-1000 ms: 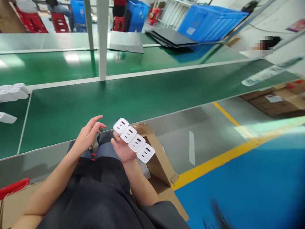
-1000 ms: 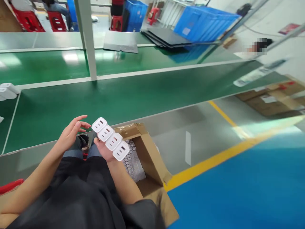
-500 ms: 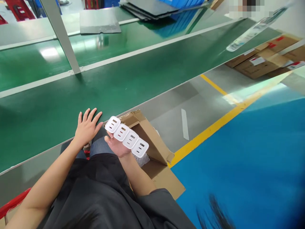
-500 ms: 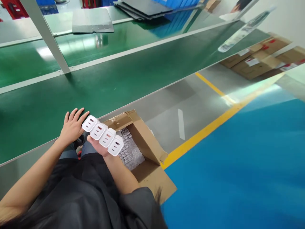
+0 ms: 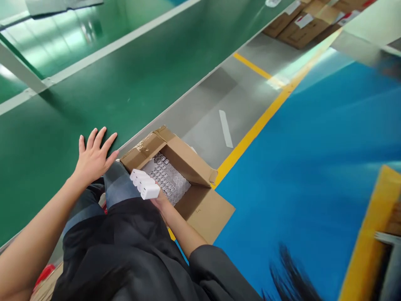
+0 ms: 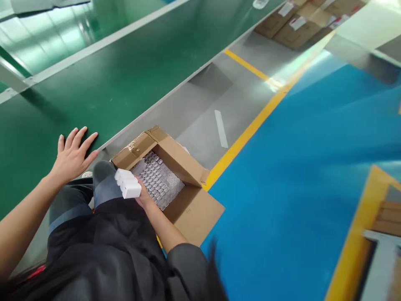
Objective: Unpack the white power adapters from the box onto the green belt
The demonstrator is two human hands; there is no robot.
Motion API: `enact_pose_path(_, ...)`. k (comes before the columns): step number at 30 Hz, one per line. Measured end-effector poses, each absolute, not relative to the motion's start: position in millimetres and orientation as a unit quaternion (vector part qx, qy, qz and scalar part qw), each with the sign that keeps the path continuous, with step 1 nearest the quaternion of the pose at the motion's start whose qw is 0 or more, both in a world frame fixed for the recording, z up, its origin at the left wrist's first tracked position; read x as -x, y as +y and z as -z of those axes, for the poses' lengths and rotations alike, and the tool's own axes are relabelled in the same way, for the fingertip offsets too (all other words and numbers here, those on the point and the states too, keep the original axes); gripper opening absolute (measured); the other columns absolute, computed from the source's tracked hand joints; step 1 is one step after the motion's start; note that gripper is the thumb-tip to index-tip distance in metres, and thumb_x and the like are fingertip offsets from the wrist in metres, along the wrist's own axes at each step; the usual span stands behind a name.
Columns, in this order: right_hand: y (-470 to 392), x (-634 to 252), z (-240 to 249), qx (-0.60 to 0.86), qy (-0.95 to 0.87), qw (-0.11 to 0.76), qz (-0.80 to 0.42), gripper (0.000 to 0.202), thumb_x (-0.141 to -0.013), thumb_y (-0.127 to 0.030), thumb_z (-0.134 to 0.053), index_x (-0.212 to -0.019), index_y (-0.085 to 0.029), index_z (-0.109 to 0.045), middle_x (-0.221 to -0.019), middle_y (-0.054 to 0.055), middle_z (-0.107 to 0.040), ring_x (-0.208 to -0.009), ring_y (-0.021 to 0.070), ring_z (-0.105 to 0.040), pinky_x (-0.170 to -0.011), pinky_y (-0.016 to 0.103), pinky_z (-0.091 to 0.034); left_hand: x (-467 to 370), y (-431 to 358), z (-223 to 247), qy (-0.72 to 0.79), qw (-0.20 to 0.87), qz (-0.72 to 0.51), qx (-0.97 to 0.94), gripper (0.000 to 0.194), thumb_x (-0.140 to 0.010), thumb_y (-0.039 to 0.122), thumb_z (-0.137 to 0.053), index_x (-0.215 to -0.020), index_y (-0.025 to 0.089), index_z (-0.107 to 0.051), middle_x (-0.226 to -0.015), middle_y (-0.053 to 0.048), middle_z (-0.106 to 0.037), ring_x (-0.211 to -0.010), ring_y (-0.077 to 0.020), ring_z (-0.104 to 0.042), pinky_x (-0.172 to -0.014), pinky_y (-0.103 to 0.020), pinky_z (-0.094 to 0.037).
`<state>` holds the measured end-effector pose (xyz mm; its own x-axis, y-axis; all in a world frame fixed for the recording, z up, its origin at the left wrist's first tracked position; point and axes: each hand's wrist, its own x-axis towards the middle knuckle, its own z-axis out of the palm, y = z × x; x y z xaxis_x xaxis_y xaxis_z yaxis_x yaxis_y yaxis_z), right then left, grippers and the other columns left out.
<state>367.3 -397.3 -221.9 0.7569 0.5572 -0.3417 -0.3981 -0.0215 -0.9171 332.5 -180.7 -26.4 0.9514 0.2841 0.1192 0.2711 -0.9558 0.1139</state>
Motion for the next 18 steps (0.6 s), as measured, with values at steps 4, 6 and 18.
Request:
enact_pose_path(4, -447.1, -382.1, 289.4, 0.732, 0.128, 0.599, -0.299, 0.04, -0.085, -0.043, -0.067, -0.112, -0.015, -0.061, -0.112, 0.01, -0.069, -0.103, 0.0226, -0.064, -0.093, 0.041, -0.053, -379.1, -186.7, 27.4, 0.062, 0.057, -0.056, -0.995, 0.057, -0.099, 0.045, -0.032, -0.152, 0.025, -0.033, -0.161, -0.013, -0.024, -0.151, -0.0342, -0.018, -0.12, -0.064, -0.006)
enact_pose_path(6, -470.5, -396.1, 318.6, 0.768, 0.216, 0.535, -0.277, 0.035, -0.09, -0.038, -0.065, -0.115, -0.013, -0.06, -0.116, 0.01, -0.065, -0.107, 0.0222, -0.062, -0.096, 0.042, -0.051, -402.7, -191.1, 27.6, 0.028, 0.056, -0.051, -0.997, 0.058, -0.099, 0.046, -0.033, -0.153, 0.024, -0.03, -0.162, -0.012, -0.023, -0.151, -0.0333, -0.016, -0.121, -0.064, -0.004)
enact_pose_path(18, -513.6, -491.2, 433.0, 0.812, 0.42, 0.239, -0.327, 0.042, -0.094, -0.041, -0.062, -0.127, -0.016, -0.058, -0.133, 0.012, -0.056, -0.119, 0.0259, -0.056, -0.102, 0.05, -0.047, -564.1, -228.3, 20.7, -0.122, 0.053, -0.037, -0.99, 0.058, -0.099, 0.037, -0.021, -0.152, 0.015, -0.03, -0.16, -0.009, -0.025, -0.149, -0.0364, -0.018, -0.115, -0.064, -0.007)
